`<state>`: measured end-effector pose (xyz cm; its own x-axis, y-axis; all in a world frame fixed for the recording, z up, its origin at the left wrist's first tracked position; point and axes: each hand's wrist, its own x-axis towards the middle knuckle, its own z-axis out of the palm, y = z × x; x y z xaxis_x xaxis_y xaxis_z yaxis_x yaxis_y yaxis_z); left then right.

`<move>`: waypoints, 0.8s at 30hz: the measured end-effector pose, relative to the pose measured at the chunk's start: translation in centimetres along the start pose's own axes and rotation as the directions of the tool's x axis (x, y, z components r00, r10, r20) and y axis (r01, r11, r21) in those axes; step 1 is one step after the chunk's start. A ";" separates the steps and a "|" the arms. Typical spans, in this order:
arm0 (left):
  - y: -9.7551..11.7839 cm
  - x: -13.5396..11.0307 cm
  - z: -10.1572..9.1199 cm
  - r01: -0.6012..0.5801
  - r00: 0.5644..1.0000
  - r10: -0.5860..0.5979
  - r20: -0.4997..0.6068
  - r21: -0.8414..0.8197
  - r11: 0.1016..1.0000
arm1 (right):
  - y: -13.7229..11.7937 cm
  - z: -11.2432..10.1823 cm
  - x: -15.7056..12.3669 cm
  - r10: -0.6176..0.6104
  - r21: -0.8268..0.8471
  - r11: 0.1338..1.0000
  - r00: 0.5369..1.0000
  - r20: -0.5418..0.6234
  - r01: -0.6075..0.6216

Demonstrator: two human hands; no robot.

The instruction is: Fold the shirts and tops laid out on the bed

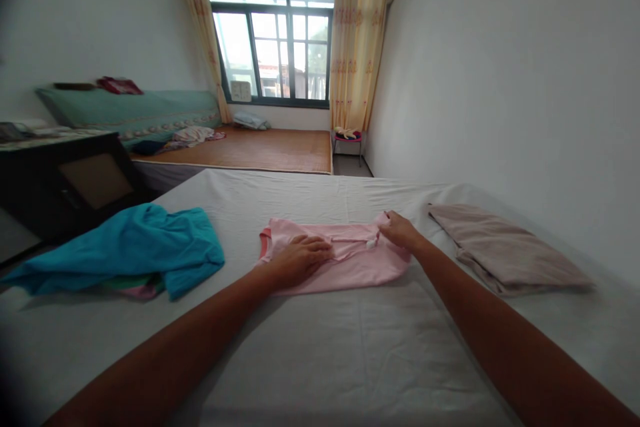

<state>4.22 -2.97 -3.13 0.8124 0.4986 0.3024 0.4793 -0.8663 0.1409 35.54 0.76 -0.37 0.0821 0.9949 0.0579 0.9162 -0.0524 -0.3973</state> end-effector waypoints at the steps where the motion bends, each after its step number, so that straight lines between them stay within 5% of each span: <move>1: 0.1 0.0 0.0 -0.006 1.000 0.006 0.000 -0.005 1.000 | -1.2 0.1 0.0 -0.028 0.003 1.000 0.999 -0.014 0.028; 4: 0.2 0.1 -0.1 -0.005 1.000 0.005 0.007 -0.010 1.000 | -5.2 1.1 -0.6 -0.097 0.038 0.995 0.995 0.033 0.096; 8: 0.3 0.0 -0.5 -0.019 1.000 0.019 0.018 0.002 1.000 | -8.9 3.0 -1.7 -0.084 0.267 0.963 0.970 0.229 0.020; 11: 0.1 0.0 -0.7 -0.025 1.000 0.025 0.008 0.029 0.999 | -9.4 3.2 -2.3 -0.142 0.519 0.850 0.908 0.394 -0.092; 14: -0.2 0.2 -0.8 0.034 0.999 -0.034 -0.010 0.058 0.998 | -8.5 2.7 -2.6 -0.186 0.635 0.768 0.917 0.353 -0.088; 17: -0.5 0.4 -0.7 0.099 0.995 -0.098 -0.026 0.064 0.993 | -7.6 3.2 -3.2 -0.244 0.517 0.848 0.951 0.188 0.115; 21: -0.3 0.5 -0.6 0.086 0.996 -0.085 -0.028 0.046 0.995 | -6.6 4.8 -3.6 -0.507 0.195 0.852 0.859 0.078 0.485; 24: -0.4 0.4 -1.5 0.110 0.993 -0.108 -0.039 0.050 0.993 | -5.3 4.8 -3.0 -0.435 0.053 0.899 0.900 0.009 0.434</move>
<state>3.82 -2.46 -1.67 0.7421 0.5879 0.3220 0.5817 -0.8035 0.1264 28.56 -1.53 -2.81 -0.3284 0.9194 0.2165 0.8388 0.3892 -0.3808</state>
